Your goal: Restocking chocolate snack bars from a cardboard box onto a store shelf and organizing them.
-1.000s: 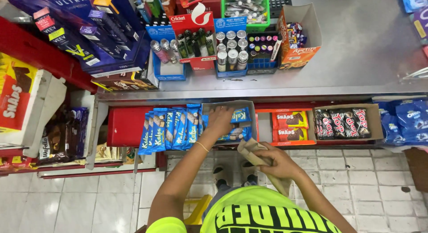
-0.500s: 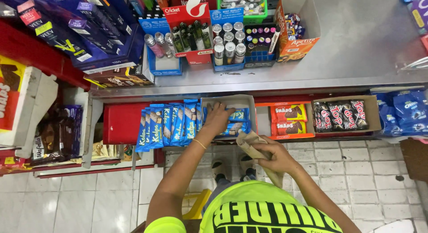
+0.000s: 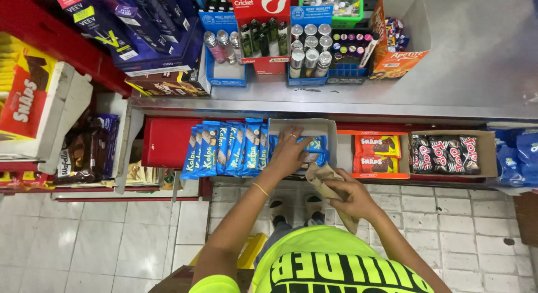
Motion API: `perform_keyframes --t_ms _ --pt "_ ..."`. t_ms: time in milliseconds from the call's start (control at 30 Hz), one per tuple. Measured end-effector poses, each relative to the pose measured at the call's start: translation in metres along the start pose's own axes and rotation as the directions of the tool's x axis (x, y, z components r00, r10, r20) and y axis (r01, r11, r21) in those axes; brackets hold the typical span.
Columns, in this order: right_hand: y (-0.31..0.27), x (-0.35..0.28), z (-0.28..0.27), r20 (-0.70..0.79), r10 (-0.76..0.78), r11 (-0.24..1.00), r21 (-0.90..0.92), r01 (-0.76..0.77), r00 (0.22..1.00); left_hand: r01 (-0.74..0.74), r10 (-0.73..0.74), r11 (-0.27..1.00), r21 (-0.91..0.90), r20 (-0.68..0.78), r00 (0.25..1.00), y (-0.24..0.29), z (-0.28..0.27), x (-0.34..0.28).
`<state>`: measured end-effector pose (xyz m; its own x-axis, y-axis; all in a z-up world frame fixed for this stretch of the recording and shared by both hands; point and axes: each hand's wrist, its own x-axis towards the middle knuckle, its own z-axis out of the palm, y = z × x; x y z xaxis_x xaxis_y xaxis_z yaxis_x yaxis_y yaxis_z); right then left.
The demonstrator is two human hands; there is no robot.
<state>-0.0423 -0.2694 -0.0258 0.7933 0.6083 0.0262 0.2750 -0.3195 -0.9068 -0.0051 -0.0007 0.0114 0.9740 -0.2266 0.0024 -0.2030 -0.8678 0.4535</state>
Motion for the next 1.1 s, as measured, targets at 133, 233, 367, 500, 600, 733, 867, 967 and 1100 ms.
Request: perform_keyframes --t_ms 133,233,367,500,600,733,867,967,1100 --pt "-0.008 0.002 0.000 -0.015 -0.022 0.999 0.026 0.023 1.000 -0.182 0.079 0.981 -0.072 -0.706 0.704 -0.018 -0.004 -0.022" --pt "-0.003 -0.001 0.003 -0.015 -0.026 1.000 0.013 0.026 1.000 0.066 -0.145 0.989 -0.130 -0.865 0.480 -0.043 -0.023 -0.052" --pt "0.003 0.000 0.005 -0.022 -0.031 1.000 -0.001 0.031 0.999 0.547 -0.516 0.825 -0.142 -0.586 0.625 -0.099 0.008 -0.084" --pt "-0.015 0.007 0.005 -0.020 -0.022 0.999 -0.034 0.022 1.000 0.725 -0.739 0.674 -0.145 -0.120 0.663 -0.087 0.006 -0.085" --pt "-0.014 0.008 0.007 -0.035 -0.004 0.999 -0.046 0.002 0.999 0.749 -0.772 0.633 -0.195 -0.086 0.630 -0.084 0.009 -0.076" --pt "-0.016 0.009 0.008 -0.030 -0.002 0.996 -0.088 0.000 1.000 0.776 -0.793 0.588 -0.227 0.029 0.609 -0.075 -0.005 -0.070" --pt "-0.018 0.010 0.011 -0.049 0.022 0.992 -0.120 -0.028 0.999 0.767 -0.798 0.552 -0.327 0.059 0.599 -0.081 0.003 -0.070" --pt "-0.018 0.010 0.008 -0.034 0.055 0.985 -0.161 -0.059 0.998 0.731 -0.812 0.502 -0.462 0.040 0.582 -0.099 0.025 -0.076" --pt "-0.054 0.015 -0.010 0.034 0.051 0.946 -0.323 -0.038 0.998 0.199 -0.829 0.120 -0.973 0.012 0.559 -0.079 0.003 -0.092"
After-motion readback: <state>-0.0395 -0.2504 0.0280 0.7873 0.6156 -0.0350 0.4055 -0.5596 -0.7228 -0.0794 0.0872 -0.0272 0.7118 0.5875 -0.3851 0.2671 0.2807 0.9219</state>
